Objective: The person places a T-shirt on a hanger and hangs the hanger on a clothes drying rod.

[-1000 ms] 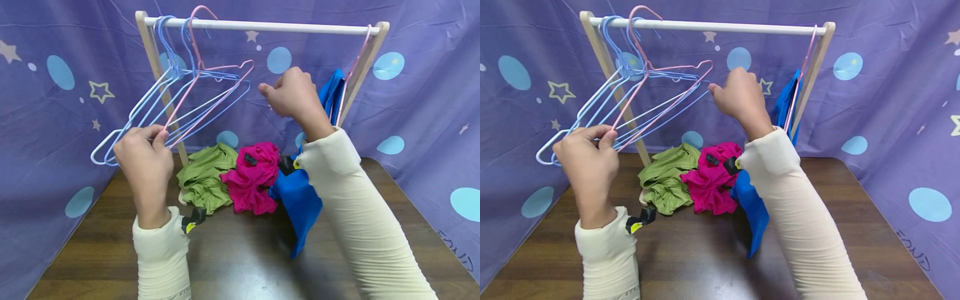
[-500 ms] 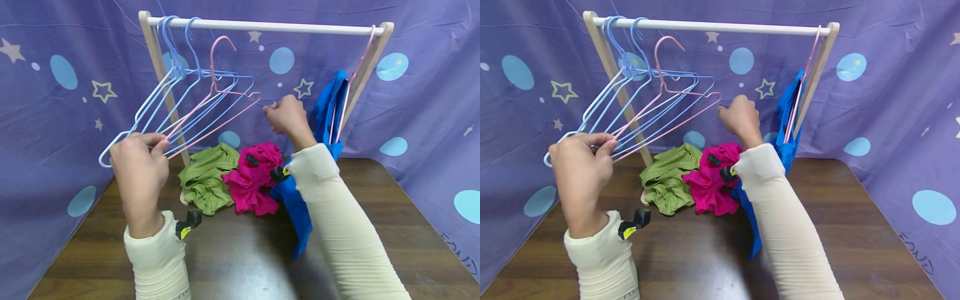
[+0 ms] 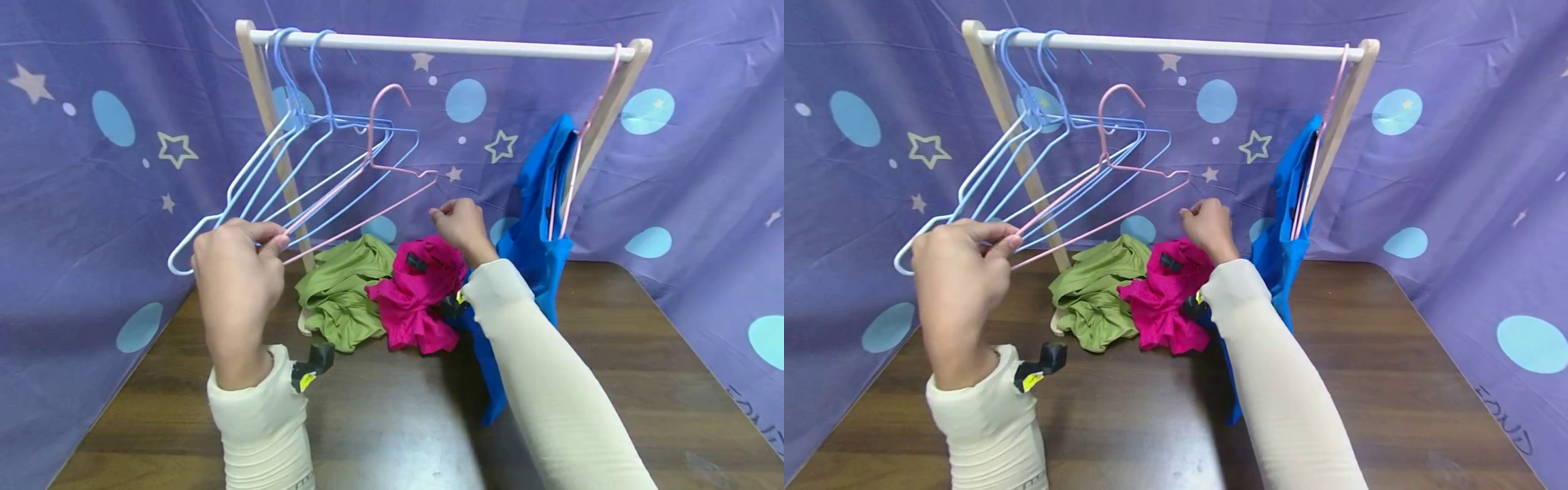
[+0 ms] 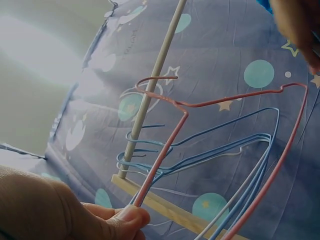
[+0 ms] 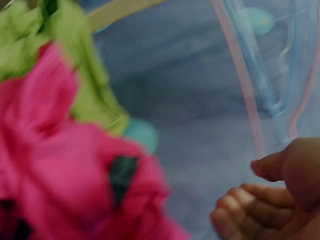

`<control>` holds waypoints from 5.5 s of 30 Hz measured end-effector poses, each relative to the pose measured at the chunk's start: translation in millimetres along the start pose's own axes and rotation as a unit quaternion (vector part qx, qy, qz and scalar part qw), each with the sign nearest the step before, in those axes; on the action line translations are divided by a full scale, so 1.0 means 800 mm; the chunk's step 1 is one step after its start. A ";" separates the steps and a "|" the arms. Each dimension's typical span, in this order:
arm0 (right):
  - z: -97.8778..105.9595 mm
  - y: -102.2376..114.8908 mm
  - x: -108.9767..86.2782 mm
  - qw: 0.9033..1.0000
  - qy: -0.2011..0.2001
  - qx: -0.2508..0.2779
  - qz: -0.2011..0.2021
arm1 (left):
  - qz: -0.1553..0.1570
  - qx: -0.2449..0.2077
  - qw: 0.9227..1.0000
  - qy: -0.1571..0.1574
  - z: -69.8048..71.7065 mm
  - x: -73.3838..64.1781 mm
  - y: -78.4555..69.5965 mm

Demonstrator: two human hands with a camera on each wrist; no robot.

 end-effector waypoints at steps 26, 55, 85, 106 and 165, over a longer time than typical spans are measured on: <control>-0.072 -0.081 0.015 0.979 -0.051 -0.169 0.106 | -0.020 0.010 0.998 0.061 0.002 -0.002 0.000; -0.032 -0.091 0.039 0.970 -0.004 0.212 -0.115 | -0.043 0.001 0.995 0.093 -0.001 0.000 0.001; -0.016 -0.059 0.038 0.983 -0.127 0.111 -0.072 | -0.071 -0.010 0.993 0.090 -0.004 -0.001 -0.002; 0.027 -0.062 0.044 0.978 -0.132 0.159 0.035 | -0.067 -0.037 0.992 0.104 -0.012 0.004 -0.003; -0.009 -0.077 -0.003 0.918 -0.228 0.169 0.279 | -0.091 -0.035 0.988 0.116 -0.026 0.008 0.009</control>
Point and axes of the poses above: each hand's wrist, its own x-axis towards the middle knuckle, its own z-axis out of the back of the hand, y = z × x, the point moved 1 cm from there along x, towards the middle knuckle, and after that the axes turned 15 degrees about -z, right-handed, at the moved point
